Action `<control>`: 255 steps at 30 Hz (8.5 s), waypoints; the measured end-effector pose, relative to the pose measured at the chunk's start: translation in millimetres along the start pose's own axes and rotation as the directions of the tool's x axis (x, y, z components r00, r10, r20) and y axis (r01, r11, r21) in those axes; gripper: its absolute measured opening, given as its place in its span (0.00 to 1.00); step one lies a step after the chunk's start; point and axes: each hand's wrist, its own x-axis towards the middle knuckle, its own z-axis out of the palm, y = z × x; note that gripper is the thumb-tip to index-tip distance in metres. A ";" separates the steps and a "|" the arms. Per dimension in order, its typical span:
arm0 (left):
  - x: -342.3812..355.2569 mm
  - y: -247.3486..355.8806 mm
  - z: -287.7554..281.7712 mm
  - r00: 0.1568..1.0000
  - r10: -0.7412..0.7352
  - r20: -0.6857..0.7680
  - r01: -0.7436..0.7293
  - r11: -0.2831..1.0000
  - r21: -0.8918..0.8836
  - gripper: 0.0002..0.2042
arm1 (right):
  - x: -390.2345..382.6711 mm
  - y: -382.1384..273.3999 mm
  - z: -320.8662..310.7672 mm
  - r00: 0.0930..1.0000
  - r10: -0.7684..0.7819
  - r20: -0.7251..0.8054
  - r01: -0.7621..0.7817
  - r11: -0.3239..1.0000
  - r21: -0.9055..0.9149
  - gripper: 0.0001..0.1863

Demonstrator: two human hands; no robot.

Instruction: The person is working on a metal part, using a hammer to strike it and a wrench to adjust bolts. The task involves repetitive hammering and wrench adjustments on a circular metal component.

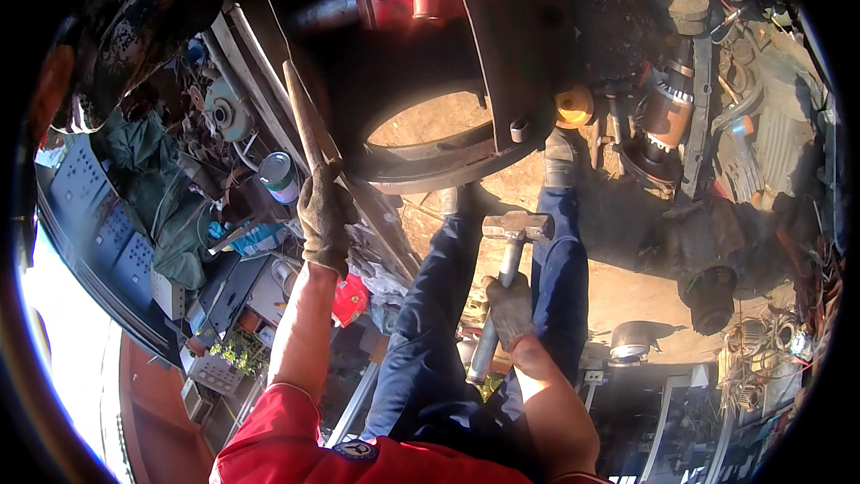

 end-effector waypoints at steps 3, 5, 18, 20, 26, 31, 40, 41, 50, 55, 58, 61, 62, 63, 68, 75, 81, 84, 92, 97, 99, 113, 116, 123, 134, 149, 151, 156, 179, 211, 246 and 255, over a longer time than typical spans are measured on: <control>-30.9 -22.4 -4.2 0.989 0.115 -0.094 -0.120 0.992 -0.050 0.18 | 0.4 -4.7 -1.1 0.998 0.048 0.050 -0.049 0.998 0.026 0.15; -65.9 -44.1 -15.0 0.987 0.130 -0.095 -0.131 0.991 -0.006 0.15 | -9.9 -21.4 -2.7 0.997 0.066 0.051 -0.067 0.998 0.009 0.19; -82.2 -246.6 -30.8 0.950 -0.126 0.286 -0.049 0.845 0.533 0.18 | 0.6 43.2 -9.1 0.997 -0.075 -0.033 0.080 0.963 0.258 0.14; -43.0 -290.5 -23.7 0.945 -0.161 0.284 0.035 0.915 0.401 0.18 | 4.3 50.0 -4.1 0.996 -0.083 -0.029 0.088 0.958 0.272 0.14; -57.6 -287.5 2.7 0.906 0.311 0.286 -0.376 0.902 0.212 0.33 | 38.5 49.8 24.9 0.991 -0.079 -0.104 0.106 0.950 0.293 0.12; -133.7 -227.4 15.7 0.409 -0.432 0.804 0.741 0.671 -0.017 0.23 | 85.1 40.0 51.9 0.986 -0.166 0.021 0.160 0.968 0.192 0.18; -97.8 -236.5 43.5 0.605 -0.386 0.697 0.747 0.579 -0.328 0.14 | 222.7 -125.5 -66.3 0.558 -0.792 -0.247 0.294 0.467 -0.834 0.33; -95.7 -235.0 43.2 0.578 -0.451 0.680 0.785 0.534 -0.313 0.16 | 239.3 -141.3 -87.3 0.446 -0.875 -0.189 0.221 0.312 -0.924 0.31; -93.4 -215.0 68.6 0.536 -0.404 0.741 0.844 0.254 -0.473 0.21 | 371.3 -201.0 -154.3 0.488 -0.861 -0.143 0.141 0.239 -0.961 0.25; -98.8 -202.8 82.5 0.541 -0.326 0.775 0.840 0.250 -0.481 0.21 | 375.4 -210.4 -156.6 0.449 -0.878 -0.167 0.399 0.365 -0.841 0.24; -106.7 -201.8 90.0 0.495 -0.308 0.813 0.865 0.265 -0.426 0.22 | 358.1 -210.8 -160.8 0.385 -0.907 -0.171 0.611 0.389 -0.689 0.24; -123.1 -194.9 90.7 0.471 -0.317 0.823 0.876 0.276 -0.394 0.20 | 302.3 -205.2 -157.1 0.485 -0.848 -0.215 0.492 0.467 -0.735 0.17; -132.3 -184.2 88.2 0.497 -0.363 0.788 0.863 0.300 -0.406 0.22 | 270.7 -205.3 -142.9 0.693 -0.700 -0.171 0.556 0.670 -0.492 0.15; -141.2 -168.9 86.2 0.506 -0.405 0.761 0.858 0.322 -0.400 0.24 | 232.8 -200.3 -140.6 0.849 -0.523 -0.071 0.497 0.838 -0.226 0.14; -172.9 -127.9 66.7 0.475 -0.474 0.742 0.879 0.304 -0.368 0.20 | -2.4 -171.0 -86.2 0.849 -0.512 -0.130 0.473 0.846 -0.245 0.12; -143.5 -153.4 67.8 0.455 -0.370 0.810 0.886 0.284 -0.368 0.06 | -125.0 -147.0 -7.3 0.742 -0.663 0.101 0.582 0.561 -0.589 0.13; -94.5 -183.2 89.9 0.500 -0.371 0.783 0.861 0.315 -0.400 0.06 | -112.1 -233.9 143.1 0.432 -0.776 0.459 0.663 -0.072 -0.745 0.14; -82.2 -179.7 81.3 0.518 -0.350 0.781 0.849 0.321 -0.419 0.03 | -102.4 -263.1 204.6 0.488 -0.778 0.396 0.605 -0.026 -0.796 0.13; -60.2 -160.9 57.8 0.587 -0.187 0.788 0.809 0.123 -0.574 0.12 | -119.5 -279.6 246.2 0.325 -0.756 0.568 0.343 -0.465 -0.816 0.16; -48.7 -140.5 56.8 0.606 -0.197 0.770 0.795 0.127 -0.593 0.09 | -137.7 -301.4 278.2 0.293 -0.307 0.906 0.072 -0.937 -0.341 0.12; -57.1 -147.9 71.8 0.602 -0.193 0.775 0.797 0.086 -0.598 0.10 | -172.2 -290.5 308.2 0.251 -0.364 0.897 0.173 -0.895 -0.412 0.13; -80.7 -171.7 110.9 0.626 -0.226 0.746 0.776 0.088 -0.624 0.10 | -185.1 -252.0 342.1 0.156 -0.655 0.739 0.333 -0.670 -0.664 0.19; -77.0 -163.2 117.9 0.689 -0.212 0.693 0.711 0.018 -0.703 0.09 | -157.2 -272.7 296.1 0.134 -0.687 0.714 0.167 -0.695 -0.699 0.19; -87.8 -174.0 107.9 0.674 -0.202 0.711 0.736 0.101 -0.669 0.07 | -183.6 -284.8 324.1 0.249 -0.675 0.695 0.172 -0.675 -0.717 0.22; -178.8 -145.6 -55.9 0.716 -0.125 0.687 0.648 -0.246 -0.721 0.18 | -141.5 -142.5 283.8 0.821 -0.323 0.471 0.491 -0.025 -0.871 0.29; -195.3 -75.2 -69.3 0.986 0.100 0.136 0.038 0.656 -0.754 0.23 | -158.3 -102.8 336.6 0.726 -0.588 0.357 0.427 -0.021 -0.904 0.22; -180.8 -51.6 -103.9 0.922 0.269 0.278 0.079 0.573 -0.816 0.25 | -174.8 -154.4 334.9 0.720 -0.550 0.424 0.495 -0.022 -0.869 0.20; -144.0 -113.0 -55.1 0.952 0.301 -0.056 -0.256 0.683 -0.684 0.20 | -168.3 -275.9 324.9 0.481 -0.627 0.613 0.268 -0.561 -0.784 0.22; -109.9 -168.7 58.7 0.944 0.103 0.314 0.070 0.866 -0.495 0.20 | -229.5 -328.0 397.2 0.114 -0.356 0.927 0.176 -0.911 -0.372 0.17; 2.6 -49.1 21.2 0.744 0.668 -0.006 -0.627 0.700 0.342 0.28 | -83.4 5.8 -249.7 0.810 -0.345 -0.474 0.179 0.916 -0.360 0.10; 3.8 -63.2 7.3 0.868 0.331 -0.371 -0.400 0.908 -0.125 0.42 | -331.1 -299.7 405.4 0.101 -0.179 0.979 0.429 -0.880 -0.205 0.22; 5.9 -73.8 12.5 0.866 0.320 -0.385 -0.356 0.934 -0.025 0.43 | -265.8 -255.1 325.0 0.440 -0.585 0.681 0.526 -0.446 -0.724 0.26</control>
